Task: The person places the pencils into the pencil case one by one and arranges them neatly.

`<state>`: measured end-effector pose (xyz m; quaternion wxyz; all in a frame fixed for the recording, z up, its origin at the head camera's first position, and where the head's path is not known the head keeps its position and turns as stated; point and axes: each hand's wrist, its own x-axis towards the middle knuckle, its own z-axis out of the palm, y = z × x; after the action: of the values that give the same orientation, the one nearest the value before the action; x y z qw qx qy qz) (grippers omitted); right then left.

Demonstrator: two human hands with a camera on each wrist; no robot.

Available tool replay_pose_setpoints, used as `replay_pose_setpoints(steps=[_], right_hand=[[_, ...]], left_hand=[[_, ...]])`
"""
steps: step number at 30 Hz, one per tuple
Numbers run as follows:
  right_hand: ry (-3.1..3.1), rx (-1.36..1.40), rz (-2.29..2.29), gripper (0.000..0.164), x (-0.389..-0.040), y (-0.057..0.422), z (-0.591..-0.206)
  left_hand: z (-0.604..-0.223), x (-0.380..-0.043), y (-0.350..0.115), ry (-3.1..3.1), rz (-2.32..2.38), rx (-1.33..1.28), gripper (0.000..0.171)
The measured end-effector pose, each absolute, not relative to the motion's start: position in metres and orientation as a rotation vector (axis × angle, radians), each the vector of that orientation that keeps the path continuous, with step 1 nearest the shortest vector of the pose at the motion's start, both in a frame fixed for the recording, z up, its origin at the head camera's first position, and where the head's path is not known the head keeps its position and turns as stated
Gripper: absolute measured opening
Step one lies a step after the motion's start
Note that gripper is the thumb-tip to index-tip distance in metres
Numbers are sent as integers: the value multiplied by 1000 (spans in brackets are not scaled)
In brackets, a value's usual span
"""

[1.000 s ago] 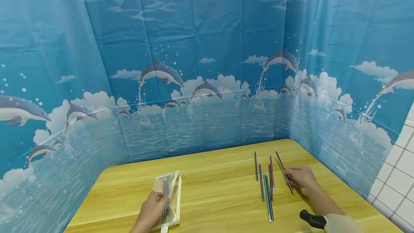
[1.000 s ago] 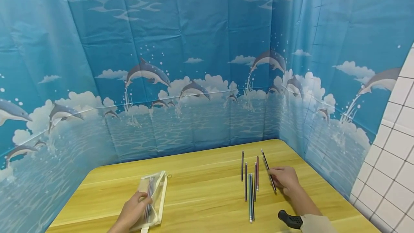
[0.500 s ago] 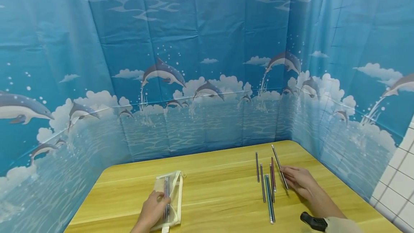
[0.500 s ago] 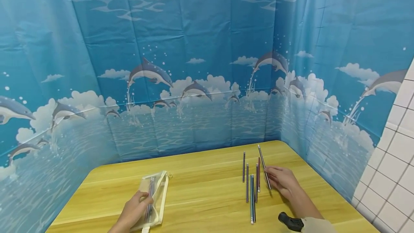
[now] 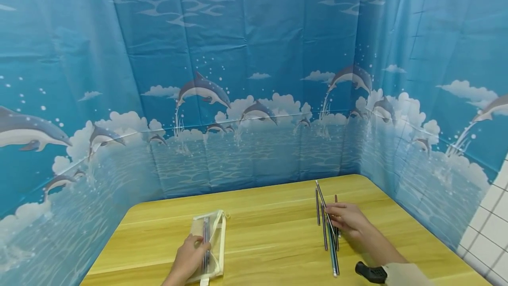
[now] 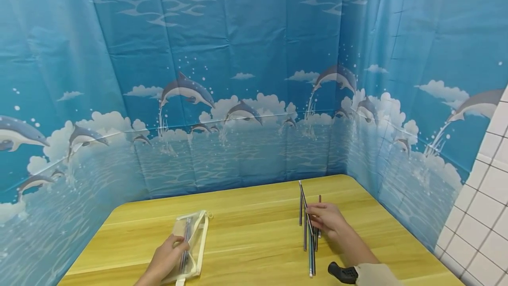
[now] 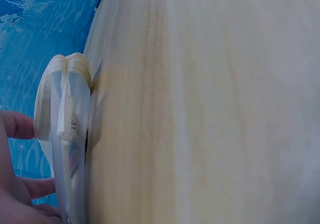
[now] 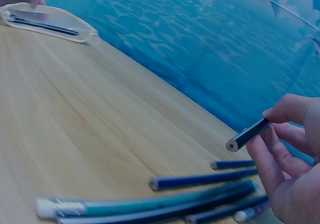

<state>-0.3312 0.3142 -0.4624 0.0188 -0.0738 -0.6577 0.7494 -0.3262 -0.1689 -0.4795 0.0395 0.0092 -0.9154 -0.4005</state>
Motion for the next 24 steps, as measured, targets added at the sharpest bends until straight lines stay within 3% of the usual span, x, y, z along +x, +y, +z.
replay_pose_setpoints(steps=[24], right_hand=[[-2294,-105,2201,31,-339,215,-452]], left_hand=[[-478,-325,-167,-2784,-1216,33,55]])
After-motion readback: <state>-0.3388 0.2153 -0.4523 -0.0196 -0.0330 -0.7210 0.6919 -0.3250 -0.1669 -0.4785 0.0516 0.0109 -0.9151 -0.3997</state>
